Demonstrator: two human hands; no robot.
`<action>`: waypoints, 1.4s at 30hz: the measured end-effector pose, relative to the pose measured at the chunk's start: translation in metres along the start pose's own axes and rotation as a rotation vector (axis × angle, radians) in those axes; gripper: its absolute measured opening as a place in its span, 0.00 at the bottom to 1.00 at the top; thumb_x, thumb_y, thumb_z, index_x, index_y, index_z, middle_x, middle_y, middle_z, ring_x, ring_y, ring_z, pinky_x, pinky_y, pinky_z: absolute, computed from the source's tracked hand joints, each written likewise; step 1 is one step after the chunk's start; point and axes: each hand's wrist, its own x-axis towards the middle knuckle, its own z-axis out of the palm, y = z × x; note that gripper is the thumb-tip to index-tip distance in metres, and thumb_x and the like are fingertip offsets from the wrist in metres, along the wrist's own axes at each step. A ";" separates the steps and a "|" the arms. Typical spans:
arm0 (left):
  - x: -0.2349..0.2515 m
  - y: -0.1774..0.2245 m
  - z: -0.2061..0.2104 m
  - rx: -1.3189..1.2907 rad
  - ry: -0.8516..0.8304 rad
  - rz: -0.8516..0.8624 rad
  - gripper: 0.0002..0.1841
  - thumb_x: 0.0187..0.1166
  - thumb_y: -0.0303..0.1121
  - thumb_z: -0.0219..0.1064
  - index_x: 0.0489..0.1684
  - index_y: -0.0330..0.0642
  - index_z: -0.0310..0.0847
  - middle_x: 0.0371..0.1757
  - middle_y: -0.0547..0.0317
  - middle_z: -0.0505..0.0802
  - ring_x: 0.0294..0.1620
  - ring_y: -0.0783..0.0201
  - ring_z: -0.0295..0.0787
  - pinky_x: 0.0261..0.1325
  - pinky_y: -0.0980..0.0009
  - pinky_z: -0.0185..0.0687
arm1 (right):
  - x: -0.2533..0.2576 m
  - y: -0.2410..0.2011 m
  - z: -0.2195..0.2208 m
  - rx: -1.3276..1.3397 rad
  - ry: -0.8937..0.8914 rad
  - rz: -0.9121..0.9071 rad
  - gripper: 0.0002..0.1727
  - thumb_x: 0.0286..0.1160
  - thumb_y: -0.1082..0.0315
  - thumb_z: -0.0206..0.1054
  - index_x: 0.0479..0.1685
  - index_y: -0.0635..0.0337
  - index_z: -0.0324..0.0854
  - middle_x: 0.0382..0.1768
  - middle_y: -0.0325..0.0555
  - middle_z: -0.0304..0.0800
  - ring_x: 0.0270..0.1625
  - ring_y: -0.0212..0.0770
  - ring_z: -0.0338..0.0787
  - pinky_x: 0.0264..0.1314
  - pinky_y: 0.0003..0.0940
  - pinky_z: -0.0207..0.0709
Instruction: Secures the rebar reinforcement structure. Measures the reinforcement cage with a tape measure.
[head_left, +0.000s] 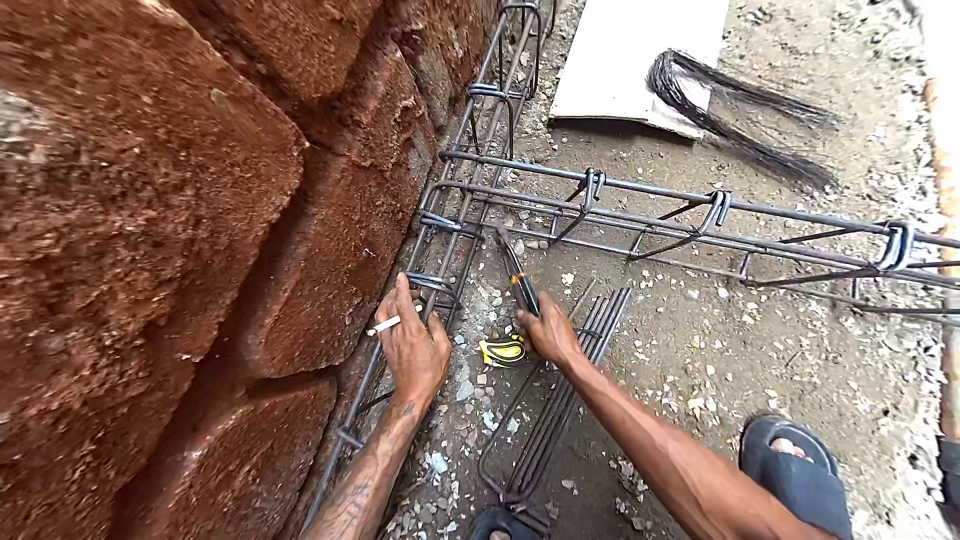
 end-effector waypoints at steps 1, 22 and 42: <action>0.000 -0.001 0.001 0.006 0.008 0.008 0.36 0.74 0.27 0.60 0.88 0.29 0.58 0.67 0.35 0.86 0.73 0.35 0.78 0.76 0.41 0.68 | -0.011 0.007 0.002 0.041 0.016 0.009 0.22 0.90 0.58 0.58 0.72 0.64 0.68 0.37 0.51 0.89 0.31 0.44 0.91 0.40 0.44 0.88; 0.000 0.000 0.002 0.008 -0.010 -0.012 0.36 0.75 0.27 0.63 0.87 0.29 0.60 0.67 0.36 0.87 0.74 0.33 0.77 0.77 0.40 0.67 | -0.004 0.026 -0.052 -0.117 0.241 -0.324 0.22 0.89 0.58 0.58 0.68 0.69 0.74 0.33 0.51 0.89 0.32 0.46 0.92 0.42 0.46 0.87; 0.001 0.002 -0.005 -0.035 -0.047 -0.036 0.36 0.77 0.27 0.61 0.89 0.29 0.56 0.71 0.33 0.84 0.77 0.33 0.75 0.81 0.40 0.64 | 0.033 -0.007 -0.084 -0.260 0.181 -0.410 0.22 0.89 0.58 0.63 0.70 0.65 0.77 0.41 0.62 0.92 0.43 0.60 0.93 0.54 0.62 0.83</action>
